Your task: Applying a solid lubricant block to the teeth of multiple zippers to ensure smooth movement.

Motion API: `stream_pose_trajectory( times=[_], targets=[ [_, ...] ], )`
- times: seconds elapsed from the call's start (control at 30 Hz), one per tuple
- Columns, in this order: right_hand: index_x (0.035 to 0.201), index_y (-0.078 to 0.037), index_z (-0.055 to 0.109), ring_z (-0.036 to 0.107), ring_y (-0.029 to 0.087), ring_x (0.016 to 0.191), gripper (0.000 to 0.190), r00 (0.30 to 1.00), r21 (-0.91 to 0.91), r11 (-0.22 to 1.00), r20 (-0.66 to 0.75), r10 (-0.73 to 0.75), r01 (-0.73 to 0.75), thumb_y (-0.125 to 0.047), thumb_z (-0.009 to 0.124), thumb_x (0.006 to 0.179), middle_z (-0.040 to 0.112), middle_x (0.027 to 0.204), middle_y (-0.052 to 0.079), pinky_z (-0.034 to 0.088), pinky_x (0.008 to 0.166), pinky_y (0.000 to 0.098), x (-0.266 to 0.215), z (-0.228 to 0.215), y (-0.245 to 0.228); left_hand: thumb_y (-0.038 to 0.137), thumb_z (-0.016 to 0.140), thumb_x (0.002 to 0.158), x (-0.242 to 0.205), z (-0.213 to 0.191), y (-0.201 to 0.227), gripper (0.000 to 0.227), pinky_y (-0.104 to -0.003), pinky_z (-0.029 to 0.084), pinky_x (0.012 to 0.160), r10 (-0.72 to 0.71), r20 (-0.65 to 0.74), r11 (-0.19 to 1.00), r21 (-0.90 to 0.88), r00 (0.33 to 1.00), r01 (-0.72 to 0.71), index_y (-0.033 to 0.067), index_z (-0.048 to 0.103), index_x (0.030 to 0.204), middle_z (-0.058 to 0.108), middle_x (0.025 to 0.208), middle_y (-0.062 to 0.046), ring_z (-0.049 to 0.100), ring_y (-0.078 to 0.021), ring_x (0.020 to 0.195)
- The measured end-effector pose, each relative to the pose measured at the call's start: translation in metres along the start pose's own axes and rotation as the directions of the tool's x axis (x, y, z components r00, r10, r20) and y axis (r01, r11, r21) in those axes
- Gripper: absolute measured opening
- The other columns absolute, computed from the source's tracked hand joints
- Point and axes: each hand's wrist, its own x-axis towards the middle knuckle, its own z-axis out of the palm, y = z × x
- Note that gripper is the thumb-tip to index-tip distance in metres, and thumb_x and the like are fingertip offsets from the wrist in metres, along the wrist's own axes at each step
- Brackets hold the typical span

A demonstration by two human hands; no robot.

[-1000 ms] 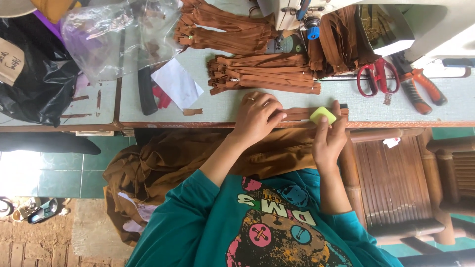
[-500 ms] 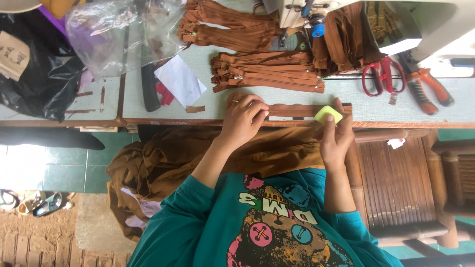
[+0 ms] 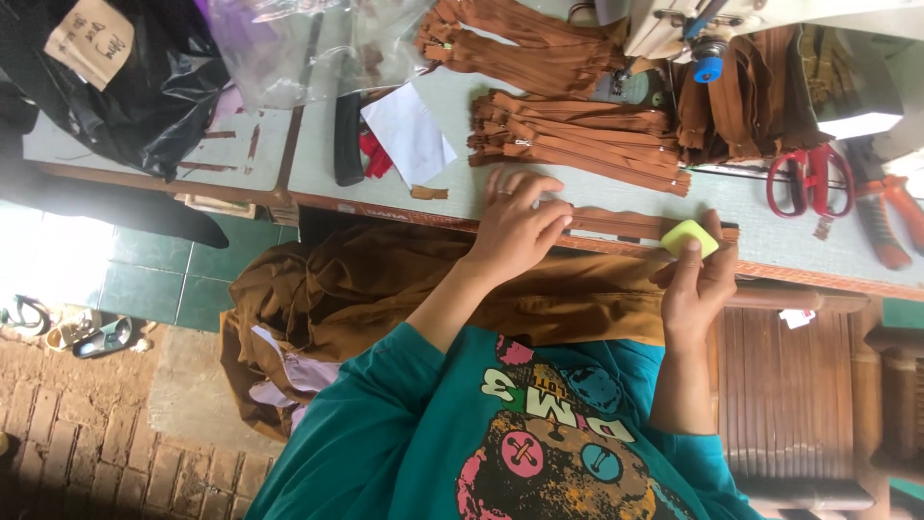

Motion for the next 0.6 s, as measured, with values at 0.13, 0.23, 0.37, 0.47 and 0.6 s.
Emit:
stream_pose_trajectory(
  times=[0.13,0.23,0.37,0.47,0.6],
  targets=[
    [0.143,0.017,0.049,0.061,0.026,0.049,0.035,1.000,-0.049,0.999,0.001,-0.018,0.018,-0.008,0.048,0.119,0.058,0.061,0.020,0.048,0.048,0.0326,0.000,0.000,0.001,0.027,0.072,0.092,0.004,-0.006,0.002,0.003,-0.059,0.026,0.110,-0.007,0.008,1.000,0.008,1.000,0.007,0.0245,0.071,0.092,0.060,0.115,0.001,0.049,-0.0257,0.117],
    [0.146,0.016,0.049,0.060,0.027,0.048,0.037,1.000,-0.062,0.998,-0.009,-0.016,0.016,-0.008,0.047,0.118,0.057,0.059,0.019,0.048,0.048,0.0325,0.001,0.004,-0.003,0.022,0.073,0.092,0.006,-0.009,0.004,0.005,-0.060,0.027,0.110,-0.017,0.077,1.000,0.000,0.997,0.017,0.0252,0.074,0.095,0.062,0.115,0.001,0.049,-0.0250,0.118],
    [0.128,0.019,0.050,0.060,0.027,0.049,0.025,0.998,-0.079,0.995,-0.013,-0.066,0.064,-0.004,0.046,0.118,0.064,0.096,0.040,0.046,0.045,0.0337,0.000,0.005,0.002,0.020,0.071,0.091,0.006,-0.010,0.007,0.005,-0.062,0.027,0.111,-0.002,0.078,1.000,0.020,0.997,0.001,0.0246,0.072,0.093,0.062,0.112,0.000,0.051,-0.0239,0.119],
    [0.125,0.019,0.049,0.060,0.028,0.049,0.023,0.996,-0.085,0.993,-0.018,-0.086,0.084,-0.003,0.046,0.118,0.064,0.108,0.045,0.046,0.043,0.0341,0.001,0.004,0.008,0.021,0.071,0.092,0.005,-0.010,0.006,0.004,-0.063,0.027,0.112,-0.001,0.061,1.000,0.028,0.998,-0.001,0.0239,0.071,0.094,0.063,0.111,0.000,0.053,-0.0244,0.118],
    [0.121,0.019,0.049,0.060,0.029,0.049,0.021,0.994,-0.099,0.990,-0.031,-0.106,0.103,-0.002,0.046,0.118,0.061,0.125,0.046,0.046,0.041,0.0343,-0.001,0.004,0.018,0.021,0.070,0.092,0.004,-0.010,0.006,0.003,-0.066,0.030,0.111,-0.030,0.069,1.000,0.001,0.997,0.030,0.0227,0.071,0.094,0.065,0.110,-0.001,0.056,-0.0263,0.118]
  ],
)
